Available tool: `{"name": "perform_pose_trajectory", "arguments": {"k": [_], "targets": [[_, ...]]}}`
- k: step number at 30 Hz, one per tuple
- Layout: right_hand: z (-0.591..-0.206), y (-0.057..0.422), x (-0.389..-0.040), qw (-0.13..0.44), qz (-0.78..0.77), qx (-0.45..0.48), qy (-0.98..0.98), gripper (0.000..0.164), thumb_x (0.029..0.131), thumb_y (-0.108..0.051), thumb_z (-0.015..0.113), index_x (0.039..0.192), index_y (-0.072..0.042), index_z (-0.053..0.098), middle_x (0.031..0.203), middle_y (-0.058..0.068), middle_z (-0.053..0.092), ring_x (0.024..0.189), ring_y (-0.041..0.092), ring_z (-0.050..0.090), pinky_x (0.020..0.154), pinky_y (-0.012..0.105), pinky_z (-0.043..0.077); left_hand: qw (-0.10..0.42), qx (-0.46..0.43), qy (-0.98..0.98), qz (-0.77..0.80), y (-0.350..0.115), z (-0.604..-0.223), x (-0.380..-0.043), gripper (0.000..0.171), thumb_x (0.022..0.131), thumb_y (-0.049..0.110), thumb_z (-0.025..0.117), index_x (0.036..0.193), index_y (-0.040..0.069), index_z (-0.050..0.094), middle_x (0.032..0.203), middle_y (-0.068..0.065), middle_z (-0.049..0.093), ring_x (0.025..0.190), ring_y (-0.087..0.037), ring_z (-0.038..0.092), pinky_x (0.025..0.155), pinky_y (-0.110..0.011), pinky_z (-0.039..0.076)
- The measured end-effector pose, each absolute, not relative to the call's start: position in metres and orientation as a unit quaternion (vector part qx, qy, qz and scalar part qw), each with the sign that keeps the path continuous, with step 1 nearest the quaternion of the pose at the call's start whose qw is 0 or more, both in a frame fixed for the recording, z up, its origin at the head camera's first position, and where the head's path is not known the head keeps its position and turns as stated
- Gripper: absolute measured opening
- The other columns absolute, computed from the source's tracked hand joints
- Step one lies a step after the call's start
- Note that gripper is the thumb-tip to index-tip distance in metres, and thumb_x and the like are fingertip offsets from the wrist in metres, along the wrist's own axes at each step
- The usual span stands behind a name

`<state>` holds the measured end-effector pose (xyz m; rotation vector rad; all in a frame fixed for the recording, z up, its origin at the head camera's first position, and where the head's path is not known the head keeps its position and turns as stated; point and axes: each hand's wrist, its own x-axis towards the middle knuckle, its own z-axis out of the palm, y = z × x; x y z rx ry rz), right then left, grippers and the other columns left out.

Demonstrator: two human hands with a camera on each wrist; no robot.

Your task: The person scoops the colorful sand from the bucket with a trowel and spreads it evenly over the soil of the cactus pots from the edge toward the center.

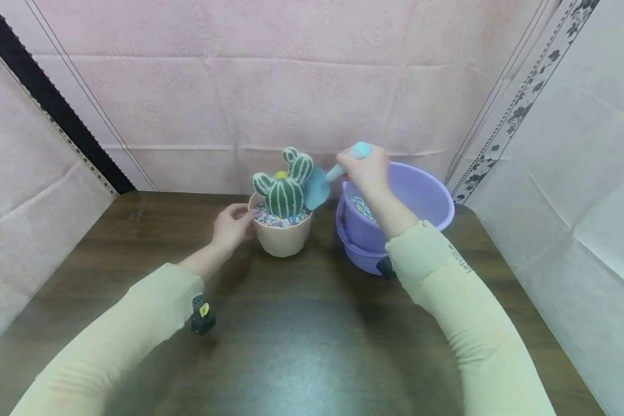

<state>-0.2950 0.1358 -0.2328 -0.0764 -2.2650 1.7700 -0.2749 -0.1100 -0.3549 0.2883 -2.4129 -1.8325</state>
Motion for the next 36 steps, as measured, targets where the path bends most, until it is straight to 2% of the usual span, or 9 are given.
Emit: {"name": "perform_pose_trajectory", "arguments": {"k": [7, 14, 20, 24, 29, 36], "targets": [[-0.227, 0.142, -0.289, 0.121, 0.645, -0.031, -0.754, 0.005, 0.080, -0.003, 0.060, 0.077, -0.006, 0.063, 0.061, -0.006, 0.061, 0.052, 0.006, 0.064, 0.056, 0.023, 0.058, 0.047, 0.096, -0.793, -0.600, -0.109, -0.355, -0.274, 0.035, 0.092, 0.024, 0.057, 0.121, 0.004, 0.057, 0.114, -0.018, 0.066, 0.085, -0.023, 0.065, 0.075, -0.042, 0.059], [-0.218, 0.175, -0.280, 0.109, 0.728, -0.041, -0.675, 0.018, 0.082, 0.002, 0.058, 0.070, -0.010, 0.064, 0.062, -0.002, 0.066, 0.058, 0.010, 0.068, 0.058, 0.025, 0.058, 0.049, 0.089, -0.791, -0.603, -0.109, -0.357, -0.279, 0.036, 0.093, 0.023, 0.056, 0.123, 0.004, 0.056, 0.115, -0.019, 0.064, 0.088, -0.025, 0.064, 0.074, -0.041, 0.059], [-0.209, 0.208, -0.273, 0.105, 0.787, -0.069, -0.604, 0.010, 0.085, 0.001, 0.059, 0.078, -0.005, 0.055, 0.067, 0.002, 0.061, 0.062, 0.014, 0.067, 0.060, 0.029, 0.059, 0.052, 0.092, -0.787, -0.608, -0.113, -0.358, -0.284, 0.035, 0.093, 0.021, 0.054, 0.124, 0.005, 0.056, 0.116, -0.018, 0.062, 0.092, -0.025, 0.062, 0.076, -0.042, 0.059], [-0.208, 0.231, -0.270, 0.105, 0.807, -0.081, -0.575, 0.008, 0.085, 0.001, 0.060, 0.082, -0.003, 0.054, 0.069, 0.004, 0.061, 0.064, 0.016, 0.067, 0.061, 0.031, 0.060, 0.051, 0.097, -0.784, -0.611, -0.115, -0.357, -0.286, 0.035, 0.094, 0.021, 0.054, 0.125, 0.005, 0.056, 0.116, -0.018, 0.061, 0.094, -0.024, 0.061, 0.077, -0.042, 0.058], [-0.209, 0.256, -0.267, 0.110, 0.819, -0.100, -0.554, 0.013, 0.084, 0.001, 0.063, 0.087, -0.003, 0.051, 0.071, 0.006, 0.061, 0.064, 0.018, 0.067, 0.060, 0.032, 0.060, 0.048, 0.102, -0.779, -0.617, -0.117, -0.355, -0.289, 0.036, 0.094, 0.022, 0.054, 0.126, 0.004, 0.055, 0.116, -0.017, 0.060, 0.096, -0.024, 0.059, 0.081, -0.042, 0.057], [-0.217, 0.282, -0.269, 0.139, 0.798, -0.125, -0.573, 0.017, 0.083, 0.002, 0.063, 0.091, -0.004, 0.049, 0.074, 0.004, 0.056, 0.064, 0.014, 0.065, 0.059, 0.029, 0.059, 0.047, 0.112, -0.773, -0.622, -0.120, -0.356, -0.291, 0.039, 0.093, 0.024, 0.056, 0.126, 0.003, 0.054, 0.118, -0.018, 0.059, 0.101, -0.025, 0.059, 0.082, -0.042, 0.057]]}}
